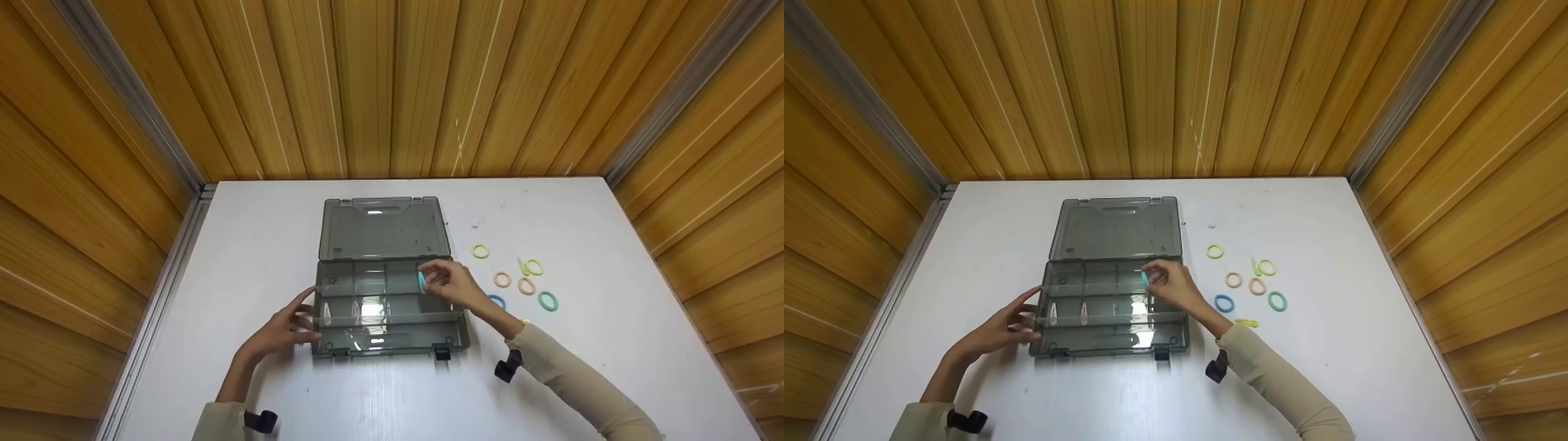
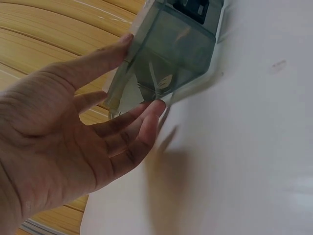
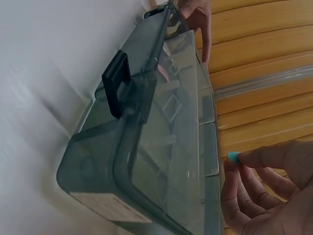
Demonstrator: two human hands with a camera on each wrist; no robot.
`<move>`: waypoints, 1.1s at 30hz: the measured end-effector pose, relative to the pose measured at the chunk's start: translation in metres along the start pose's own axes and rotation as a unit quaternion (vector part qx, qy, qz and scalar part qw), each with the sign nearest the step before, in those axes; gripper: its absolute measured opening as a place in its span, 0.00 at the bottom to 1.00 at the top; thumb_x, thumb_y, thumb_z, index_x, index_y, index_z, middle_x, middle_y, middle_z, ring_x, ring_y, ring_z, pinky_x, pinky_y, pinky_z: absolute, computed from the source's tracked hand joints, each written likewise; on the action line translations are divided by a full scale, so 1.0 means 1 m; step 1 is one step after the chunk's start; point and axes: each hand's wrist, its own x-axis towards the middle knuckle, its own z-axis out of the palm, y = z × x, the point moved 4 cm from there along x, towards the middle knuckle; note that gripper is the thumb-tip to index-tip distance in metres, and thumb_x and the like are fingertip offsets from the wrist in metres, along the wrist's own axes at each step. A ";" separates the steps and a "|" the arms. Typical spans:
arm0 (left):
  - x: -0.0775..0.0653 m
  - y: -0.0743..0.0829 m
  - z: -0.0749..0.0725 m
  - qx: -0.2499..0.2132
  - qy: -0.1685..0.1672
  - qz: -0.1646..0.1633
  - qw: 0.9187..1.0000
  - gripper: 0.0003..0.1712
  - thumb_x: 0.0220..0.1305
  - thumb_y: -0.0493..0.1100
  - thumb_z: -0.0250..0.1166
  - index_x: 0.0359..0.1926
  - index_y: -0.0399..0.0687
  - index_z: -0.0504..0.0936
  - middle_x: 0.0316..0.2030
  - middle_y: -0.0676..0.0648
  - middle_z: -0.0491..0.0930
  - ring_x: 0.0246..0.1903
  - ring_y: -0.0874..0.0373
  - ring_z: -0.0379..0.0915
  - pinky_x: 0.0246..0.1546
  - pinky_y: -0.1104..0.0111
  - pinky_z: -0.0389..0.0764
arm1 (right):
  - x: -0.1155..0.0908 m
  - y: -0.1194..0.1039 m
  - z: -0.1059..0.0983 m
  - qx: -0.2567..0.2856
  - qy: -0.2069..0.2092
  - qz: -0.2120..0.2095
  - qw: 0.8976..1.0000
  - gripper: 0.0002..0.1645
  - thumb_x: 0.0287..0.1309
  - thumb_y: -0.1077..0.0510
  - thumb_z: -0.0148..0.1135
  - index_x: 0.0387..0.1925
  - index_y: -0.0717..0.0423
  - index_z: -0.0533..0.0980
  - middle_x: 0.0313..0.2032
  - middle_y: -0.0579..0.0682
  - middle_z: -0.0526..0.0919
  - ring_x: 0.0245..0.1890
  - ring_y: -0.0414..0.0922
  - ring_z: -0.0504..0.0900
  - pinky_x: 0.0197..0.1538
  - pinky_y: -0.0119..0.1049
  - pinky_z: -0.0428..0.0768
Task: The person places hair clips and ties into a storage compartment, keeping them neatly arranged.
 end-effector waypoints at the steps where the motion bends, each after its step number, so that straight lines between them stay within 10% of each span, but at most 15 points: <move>1: 0.000 0.000 0.000 -0.002 0.001 0.001 1.000 0.59 0.62 0.39 0.74 0.82 0.50 0.45 0.66 0.24 0.65 0.55 0.38 0.78 0.44 0.58 0.86 | 0.002 -0.001 0.005 0.003 -0.004 -0.002 1.000 0.21 0.57 0.71 0.68 0.53 0.68 0.80 0.37 0.64 0.87 0.35 0.52 0.88 0.37 0.25 0.81; 33: 0.002 -0.005 0.004 -0.046 0.033 -0.038 0.998 0.56 0.60 0.36 0.74 0.81 0.54 0.49 0.67 0.26 0.65 0.56 0.37 0.77 0.44 0.52 0.86 | 0.022 0.006 0.082 0.075 -0.084 0.053 0.992 0.21 0.49 0.78 0.70 0.48 0.74 0.81 0.31 0.66 0.88 0.27 0.41 0.87 0.37 0.30 0.87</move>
